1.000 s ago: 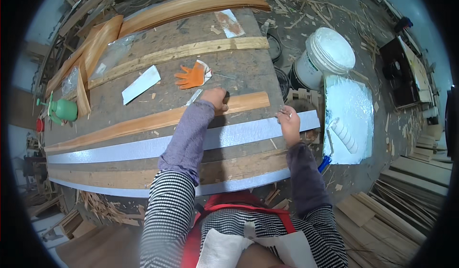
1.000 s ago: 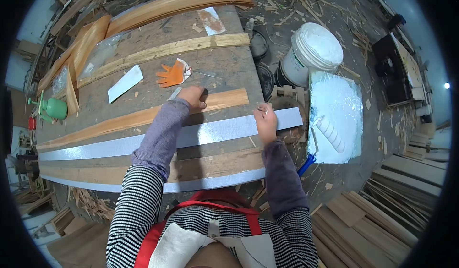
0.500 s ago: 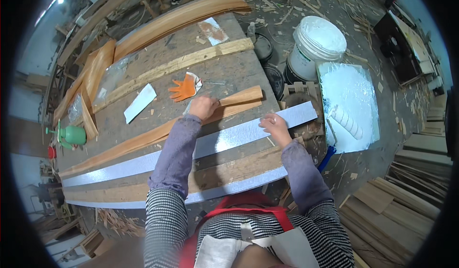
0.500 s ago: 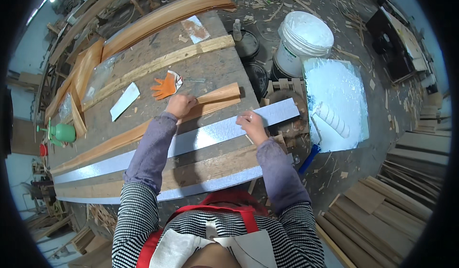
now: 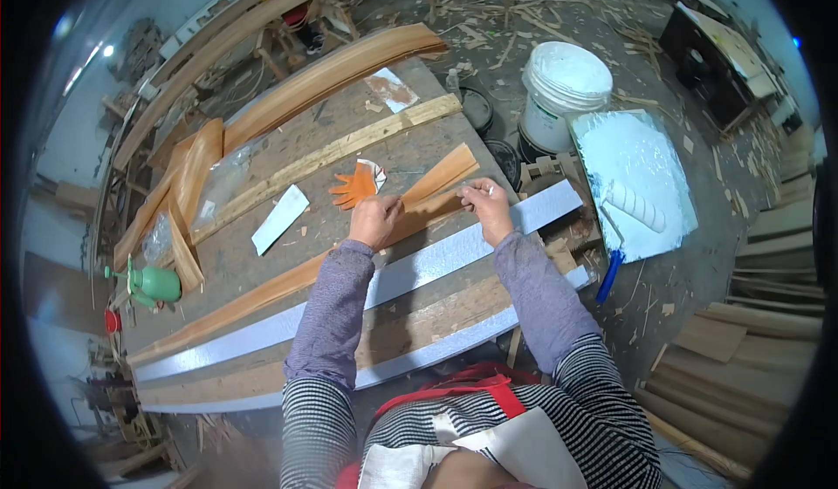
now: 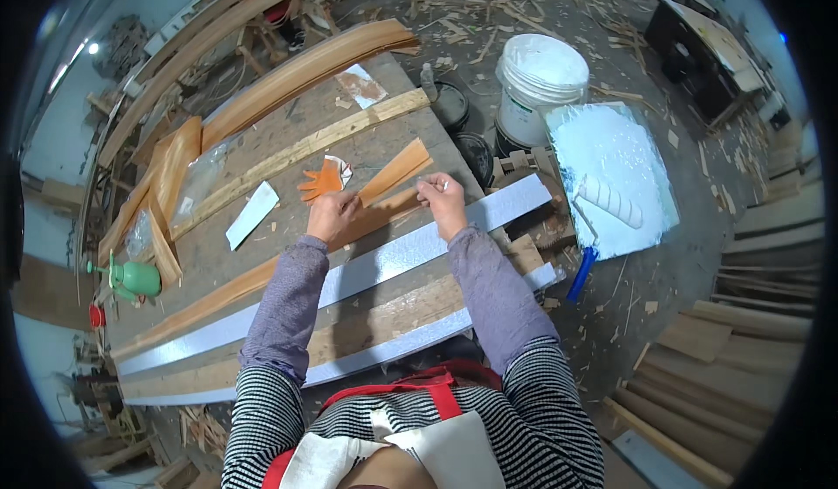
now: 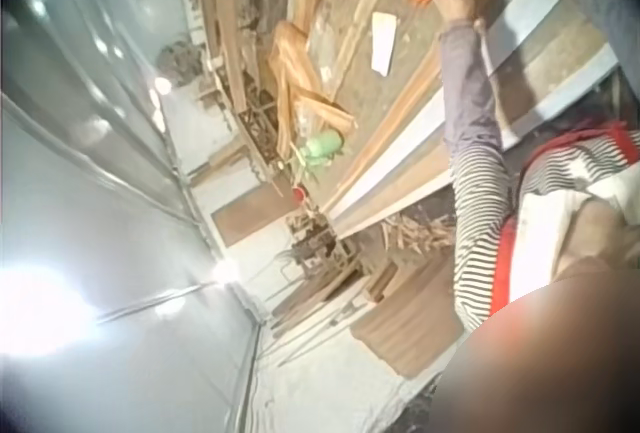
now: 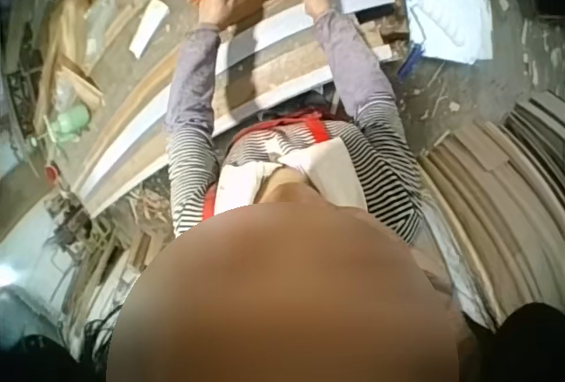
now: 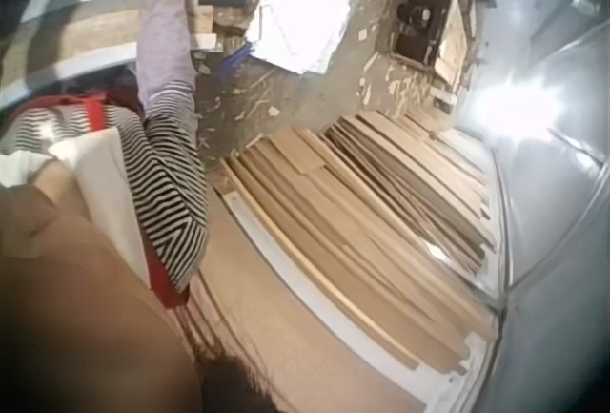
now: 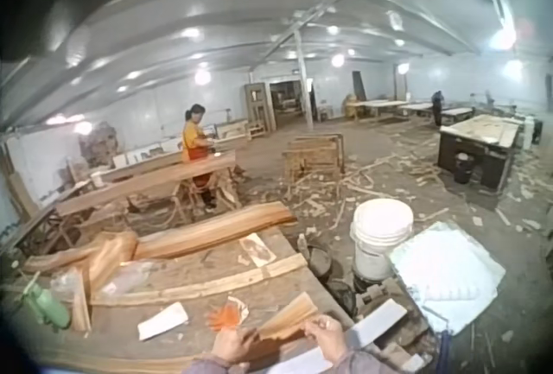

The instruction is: Organizing and wiping down long wooden planks with a cloth on a workbench.

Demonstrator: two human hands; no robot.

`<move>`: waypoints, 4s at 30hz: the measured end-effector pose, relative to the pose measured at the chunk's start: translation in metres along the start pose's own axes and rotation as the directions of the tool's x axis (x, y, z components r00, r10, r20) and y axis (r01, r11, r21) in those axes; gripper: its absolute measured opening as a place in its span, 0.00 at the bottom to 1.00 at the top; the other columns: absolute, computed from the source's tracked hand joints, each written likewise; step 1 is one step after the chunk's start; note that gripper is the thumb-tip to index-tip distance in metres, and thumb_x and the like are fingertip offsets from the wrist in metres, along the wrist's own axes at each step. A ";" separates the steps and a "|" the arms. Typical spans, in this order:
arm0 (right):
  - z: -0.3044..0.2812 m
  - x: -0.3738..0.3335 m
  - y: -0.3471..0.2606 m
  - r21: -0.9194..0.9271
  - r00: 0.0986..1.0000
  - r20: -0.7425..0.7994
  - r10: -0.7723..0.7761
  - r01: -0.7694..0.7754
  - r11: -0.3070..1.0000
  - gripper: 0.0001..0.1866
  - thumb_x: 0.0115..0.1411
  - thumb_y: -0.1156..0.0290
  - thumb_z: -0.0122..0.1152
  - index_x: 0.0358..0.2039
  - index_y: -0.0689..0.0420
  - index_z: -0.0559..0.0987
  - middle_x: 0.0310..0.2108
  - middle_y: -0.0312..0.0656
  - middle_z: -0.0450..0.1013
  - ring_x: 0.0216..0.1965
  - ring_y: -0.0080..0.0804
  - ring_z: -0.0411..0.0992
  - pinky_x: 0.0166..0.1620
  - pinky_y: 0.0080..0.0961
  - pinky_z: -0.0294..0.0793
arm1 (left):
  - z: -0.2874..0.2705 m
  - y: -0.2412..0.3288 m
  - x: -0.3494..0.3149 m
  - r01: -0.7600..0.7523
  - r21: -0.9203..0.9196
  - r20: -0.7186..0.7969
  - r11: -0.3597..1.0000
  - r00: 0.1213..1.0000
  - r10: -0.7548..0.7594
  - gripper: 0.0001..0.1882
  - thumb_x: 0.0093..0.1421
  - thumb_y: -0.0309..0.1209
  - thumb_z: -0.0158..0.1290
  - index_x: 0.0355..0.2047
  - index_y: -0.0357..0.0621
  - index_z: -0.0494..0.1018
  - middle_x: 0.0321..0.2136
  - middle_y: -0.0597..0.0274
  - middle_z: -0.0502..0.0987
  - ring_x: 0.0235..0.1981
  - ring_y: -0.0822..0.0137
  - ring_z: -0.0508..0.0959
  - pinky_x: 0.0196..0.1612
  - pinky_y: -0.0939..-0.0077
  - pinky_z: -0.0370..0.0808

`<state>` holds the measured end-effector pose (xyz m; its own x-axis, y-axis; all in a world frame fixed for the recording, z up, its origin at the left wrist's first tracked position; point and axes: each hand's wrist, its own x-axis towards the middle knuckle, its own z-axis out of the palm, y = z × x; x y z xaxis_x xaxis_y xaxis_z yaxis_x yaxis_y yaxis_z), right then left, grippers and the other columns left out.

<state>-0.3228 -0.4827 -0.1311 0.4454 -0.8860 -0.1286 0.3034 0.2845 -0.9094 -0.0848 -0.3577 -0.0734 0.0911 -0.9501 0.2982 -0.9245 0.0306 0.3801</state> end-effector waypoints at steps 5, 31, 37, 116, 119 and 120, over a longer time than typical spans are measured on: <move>0.060 -0.022 -0.044 -0.079 0.996 0.092 0.018 -0.011 0.997 0.10 0.64 0.69 0.67 0.41 0.59 0.78 0.34 0.34 0.79 0.33 0.20 0.76 0.33 0.19 0.73 | -0.006 -0.028 -0.015 0.033 -0.078 -0.033 0.996 0.999 -0.036 0.09 0.63 0.33 0.58 0.35 0.41 0.82 0.28 0.46 0.81 0.34 0.47 0.82 0.38 0.56 0.78; 0.042 -0.036 -0.040 0.019 0.968 0.176 -0.176 0.175 0.984 0.21 0.73 0.57 0.55 0.59 0.57 0.73 0.54 0.44 0.76 0.56 0.41 0.75 0.59 0.40 0.75 | -0.065 0.056 -0.071 -0.046 0.227 -0.413 0.973 0.900 0.139 0.24 0.52 0.26 0.59 0.52 0.46 0.77 0.41 0.60 0.80 0.48 0.59 0.78 0.61 0.50 0.66; 0.161 -0.119 -0.065 0.321 0.888 0.454 0.075 -0.241 0.916 0.26 0.75 0.54 0.49 0.58 0.65 0.71 0.56 0.54 0.73 0.59 0.43 0.72 0.64 0.38 0.69 | -0.046 0.043 -0.113 0.148 0.003 -0.349 0.989 0.927 -0.137 0.20 0.56 0.26 0.55 0.51 0.44 0.76 0.42 0.55 0.80 0.50 0.57 0.79 0.60 0.50 0.67; -0.178 -0.204 -0.003 -0.906 0.717 -0.418 -0.557 -0.375 0.197 0.33 0.55 0.69 0.72 0.61 0.60 0.71 0.50 0.49 0.73 0.55 0.46 0.71 0.58 0.45 0.68 | -0.294 -0.141 -0.697 0.589 -0.513 -0.146 0.625 0.657 -0.739 0.30 0.67 0.20 0.56 0.68 0.30 0.61 0.59 0.46 0.73 0.55 0.58 0.76 0.61 0.65 0.75; -0.153 -0.219 0.003 -0.939 0.809 -0.339 -0.480 -0.317 0.129 0.36 0.56 0.67 0.71 0.64 0.60 0.68 0.63 0.51 0.66 0.67 0.48 0.61 0.66 0.53 0.57 | -0.293 -0.154 -0.702 0.680 -0.572 0.034 0.458 0.578 -0.815 0.30 0.67 0.20 0.56 0.67 0.30 0.61 0.58 0.45 0.74 0.55 0.58 0.76 0.59 0.62 0.77; -0.143 -0.224 0.014 -0.959 0.839 -0.263 -0.477 -0.279 0.038 0.37 0.58 0.63 0.70 0.64 0.63 0.67 0.65 0.52 0.64 0.69 0.49 0.59 0.68 0.52 0.57 | -0.285 -0.157 -0.704 0.666 -0.604 -0.010 0.438 0.544 -0.839 0.32 0.66 0.22 0.58 0.68 0.30 0.61 0.58 0.44 0.74 0.55 0.58 0.76 0.59 0.62 0.77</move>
<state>-0.5386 -0.3329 -0.1714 0.0072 -0.9751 0.2217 -0.9211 -0.0928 -0.3781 0.1013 0.3951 -0.0940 0.8290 -0.5393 -0.1483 -0.1211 -0.4318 0.8938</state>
